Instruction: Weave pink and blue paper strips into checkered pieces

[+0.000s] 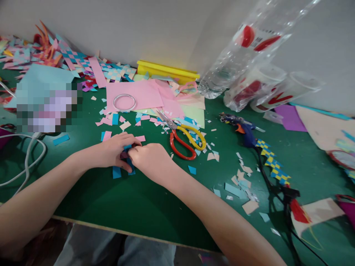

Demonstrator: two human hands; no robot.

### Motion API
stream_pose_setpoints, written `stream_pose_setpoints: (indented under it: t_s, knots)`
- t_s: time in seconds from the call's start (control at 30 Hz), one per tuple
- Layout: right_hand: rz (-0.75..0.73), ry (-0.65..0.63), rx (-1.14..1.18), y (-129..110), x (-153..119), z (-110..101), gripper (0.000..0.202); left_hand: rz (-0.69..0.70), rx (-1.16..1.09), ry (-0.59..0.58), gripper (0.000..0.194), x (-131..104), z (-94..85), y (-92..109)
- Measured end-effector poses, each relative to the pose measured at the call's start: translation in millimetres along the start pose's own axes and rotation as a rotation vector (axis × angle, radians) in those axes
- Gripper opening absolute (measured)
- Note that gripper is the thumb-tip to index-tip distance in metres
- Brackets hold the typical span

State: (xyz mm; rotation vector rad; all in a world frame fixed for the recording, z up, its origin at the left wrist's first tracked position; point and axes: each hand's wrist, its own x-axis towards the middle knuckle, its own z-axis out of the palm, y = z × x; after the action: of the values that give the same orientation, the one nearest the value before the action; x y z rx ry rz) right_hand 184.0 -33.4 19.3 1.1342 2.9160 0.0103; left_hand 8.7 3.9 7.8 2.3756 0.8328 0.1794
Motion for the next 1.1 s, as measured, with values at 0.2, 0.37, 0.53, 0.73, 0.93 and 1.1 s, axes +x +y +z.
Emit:
stream_pose_setpoints:
  t_s: [0.2,0.37,0.53,0.73,0.93,1.1]
  knots:
    - [0.000,0.081,-0.060,1,1,4,0.017,0.021,0.022,0.005,0.065,0,0.4,-1]
    - [-0.048,0.237,-0.123,1,1,12,0.018,0.012,0.013,0.001,0.065,1,0.5,0]
    - [-0.109,0.389,-0.188,2,1,20,0.024,0.016,0.019,0.001,0.061,0,0.6,0]
    - [-0.101,0.467,-0.205,5,1,25,0.025,0.023,0.044,0.005,0.059,0,-0.2,0]
    - [-0.120,0.526,-0.232,6,1,25,0.024,0.012,0.050,0.001,0.058,1,-0.4,1]
    - [-0.097,0.554,-0.230,5,1,24,0.025,0.026,0.055,0.010,0.057,2,1.4,-1]
